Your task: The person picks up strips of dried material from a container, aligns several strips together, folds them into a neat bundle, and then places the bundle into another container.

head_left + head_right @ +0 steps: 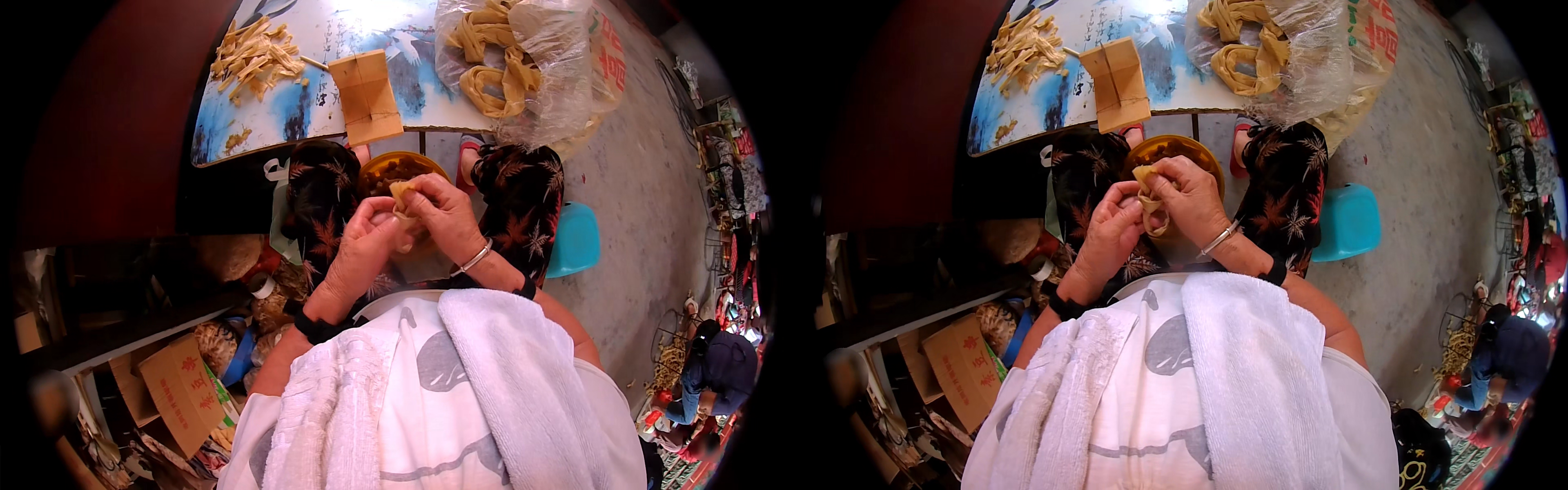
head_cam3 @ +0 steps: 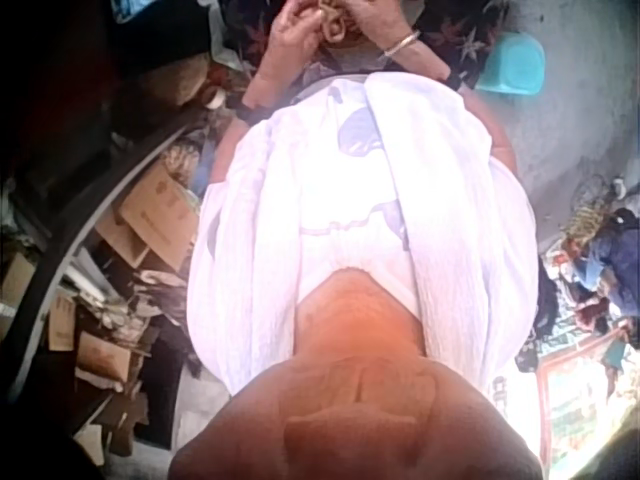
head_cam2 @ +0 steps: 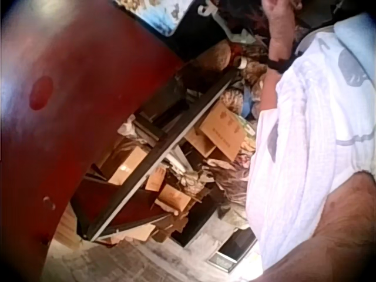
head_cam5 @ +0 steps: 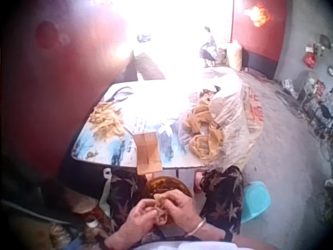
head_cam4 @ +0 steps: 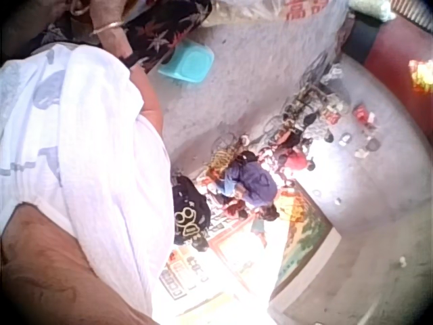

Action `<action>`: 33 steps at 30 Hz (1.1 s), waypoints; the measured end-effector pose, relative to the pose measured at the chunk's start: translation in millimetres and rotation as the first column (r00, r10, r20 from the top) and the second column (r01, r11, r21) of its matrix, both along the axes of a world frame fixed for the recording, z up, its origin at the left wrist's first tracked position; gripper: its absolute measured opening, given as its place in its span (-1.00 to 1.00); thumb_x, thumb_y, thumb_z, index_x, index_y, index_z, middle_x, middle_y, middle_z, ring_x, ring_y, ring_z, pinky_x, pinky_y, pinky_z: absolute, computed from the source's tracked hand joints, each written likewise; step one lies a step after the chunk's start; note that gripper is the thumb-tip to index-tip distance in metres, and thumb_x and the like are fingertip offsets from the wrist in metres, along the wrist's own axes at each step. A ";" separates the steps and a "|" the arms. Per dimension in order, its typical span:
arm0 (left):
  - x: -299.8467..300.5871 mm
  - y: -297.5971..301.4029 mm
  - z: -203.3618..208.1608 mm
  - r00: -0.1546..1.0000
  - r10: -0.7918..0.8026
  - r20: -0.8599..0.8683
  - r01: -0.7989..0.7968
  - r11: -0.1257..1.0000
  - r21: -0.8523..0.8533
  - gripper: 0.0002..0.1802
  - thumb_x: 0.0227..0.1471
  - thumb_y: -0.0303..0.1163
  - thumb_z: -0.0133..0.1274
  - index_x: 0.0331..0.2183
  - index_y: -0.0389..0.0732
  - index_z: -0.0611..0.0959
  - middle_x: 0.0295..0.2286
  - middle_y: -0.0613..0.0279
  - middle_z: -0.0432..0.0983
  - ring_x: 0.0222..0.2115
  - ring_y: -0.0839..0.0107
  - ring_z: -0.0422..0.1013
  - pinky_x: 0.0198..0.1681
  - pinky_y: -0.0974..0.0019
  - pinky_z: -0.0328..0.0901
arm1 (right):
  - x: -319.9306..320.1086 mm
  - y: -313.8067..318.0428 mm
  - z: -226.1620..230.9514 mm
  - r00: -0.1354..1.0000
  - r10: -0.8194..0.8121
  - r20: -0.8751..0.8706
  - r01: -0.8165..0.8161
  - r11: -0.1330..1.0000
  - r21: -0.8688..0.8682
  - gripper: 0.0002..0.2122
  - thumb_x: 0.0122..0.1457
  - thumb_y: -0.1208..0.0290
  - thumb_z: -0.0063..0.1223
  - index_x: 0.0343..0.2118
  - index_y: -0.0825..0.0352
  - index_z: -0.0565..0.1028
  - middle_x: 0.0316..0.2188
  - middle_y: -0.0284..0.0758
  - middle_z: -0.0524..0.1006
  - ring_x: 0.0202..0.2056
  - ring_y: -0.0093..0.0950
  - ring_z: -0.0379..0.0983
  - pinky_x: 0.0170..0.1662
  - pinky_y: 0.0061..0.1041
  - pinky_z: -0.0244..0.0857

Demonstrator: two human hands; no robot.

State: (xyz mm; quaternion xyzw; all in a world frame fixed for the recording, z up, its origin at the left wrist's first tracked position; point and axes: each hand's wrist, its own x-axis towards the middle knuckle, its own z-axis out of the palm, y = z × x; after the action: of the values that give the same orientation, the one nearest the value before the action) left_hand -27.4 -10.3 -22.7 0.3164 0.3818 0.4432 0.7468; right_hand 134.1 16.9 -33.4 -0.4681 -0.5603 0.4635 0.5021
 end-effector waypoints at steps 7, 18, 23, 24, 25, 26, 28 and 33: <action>-6.9 -5.7 1.3 0.969 -0.022 -0.246 0.035 0.998 0.050 -0.76 0.17 -0.50 0.03 -0.09 -0.20 0.51 -0.33 0.39 0.50 -0.51 0.74 0.29 -0.52 0.64 0.17 | 2.1 -2.1 7.5 0.990 -0.041 0.135 0.034 0.998 0.053 -0.86 0.13 0.44 0.10 -0.37 0.42 0.50 -0.46 -0.19 0.47 -0.45 -0.34 0.46 -0.38 -0.46 0.30; -1.0 -4.2 7.7 0.992 0.088 -0.093 -0.089 0.996 -0.006 -0.79 0.17 -0.44 0.06 -0.13 -0.19 0.53 -0.51 0.48 0.38 -0.65 0.77 0.10 -0.62 0.64 0.00 | 2.8 -2.8 10.4 0.898 0.276 -0.342 -0.374 0.888 -0.267 -0.78 0.12 0.43 0.21 -0.20 0.34 0.47 -0.37 -0.50 0.51 -0.34 -0.76 0.40 -0.27 -0.72 0.31; -16.9 -10.6 10.2 0.992 -0.023 -0.121 0.013 0.996 -0.084 -0.81 0.17 -0.42 0.07 -0.16 -0.21 0.60 -0.54 0.47 0.40 -0.64 0.77 0.14 -0.62 0.63 0.02 | 14.8 7.0 21.1 0.922 0.223 -0.318 -0.338 0.863 -0.375 -0.79 0.10 0.47 0.21 -0.21 0.33 0.49 -0.39 -0.49 0.53 -0.32 -0.75 0.42 -0.27 -0.73 0.32; -12.8 -10.9 17.2 0.980 -0.020 -0.196 0.006 0.997 -0.070 -0.81 0.17 -0.40 0.07 -0.17 -0.21 0.62 -0.54 0.47 0.39 -0.64 0.77 0.14 -0.62 0.62 0.02 | 13.5 6.4 19.5 0.926 0.225 -0.304 -0.332 0.866 -0.373 -0.79 0.09 0.47 0.22 -0.21 0.33 0.49 -0.39 -0.49 0.53 -0.33 -0.75 0.42 -0.27 -0.73 0.32; -9.0 -10.1 23.4 0.963 -0.016 -0.269 0.001 0.998 -0.057 -0.81 0.17 -0.39 0.06 -0.18 -0.20 0.63 -0.55 0.48 0.39 -0.64 0.77 0.14 -0.62 0.62 0.03 | 11.8 6.0 20.6 0.930 0.226 -0.289 -0.327 0.870 -0.370 -0.78 0.09 0.47 0.22 -0.21 0.34 0.49 -0.40 -0.49 0.53 -0.34 -0.74 0.43 -0.28 -0.73 0.32; -6.4 -8.4 27.0 0.949 -0.016 -0.314 0.018 1.000 0.002 -0.83 0.20 -0.35 0.04 -0.24 -0.21 0.64 -0.59 0.52 0.36 -0.65 0.76 0.12 -0.61 0.62 0.01 | 11.8 6.0 24.9 0.948 0.237 -0.212 -0.304 0.868 -0.392 -0.80 0.10 0.46 0.21 -0.22 0.34 0.50 -0.41 -0.49 0.54 -0.37 -0.73 0.45 -0.28 -0.72 0.33; -8.7 -5.1 21.6 0.933 -0.029 -0.358 0.059 0.996 0.073 -0.82 0.21 -0.34 0.01 -0.29 -0.21 0.64 -0.62 0.55 0.33 -0.65 0.76 0.11 -0.60 0.62 0.01 | 10.0 5.4 18.0 0.946 0.244 -0.212 -0.308 0.879 -0.365 -0.81 0.11 0.45 0.19 -0.23 0.35 0.51 -0.41 -0.48 0.55 -0.37 -0.73 0.45 -0.29 -0.71 0.34; -5.1 -2.8 28.8 0.885 0.028 -0.464 0.059 0.983 0.172 -0.80 0.22 -0.34 0.00 -0.39 -0.21 0.63 -0.65 0.58 0.28 -0.65 0.77 0.09 -0.59 0.62 -0.01 | 8.1 6.5 23.5 0.951 0.168 -0.259 -0.250 0.910 -0.330 -0.82 0.13 0.43 0.16 -0.23 0.36 0.54 -0.41 -0.50 0.54 -0.41 -0.74 0.42 -0.35 -0.71 0.31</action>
State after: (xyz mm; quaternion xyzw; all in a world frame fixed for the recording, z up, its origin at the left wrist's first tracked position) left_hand -32.5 -13.1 6.1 0.4830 0.5049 0.3813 0.6053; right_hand 142.2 23.4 -10.0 -0.4331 -0.4529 0.6592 0.4156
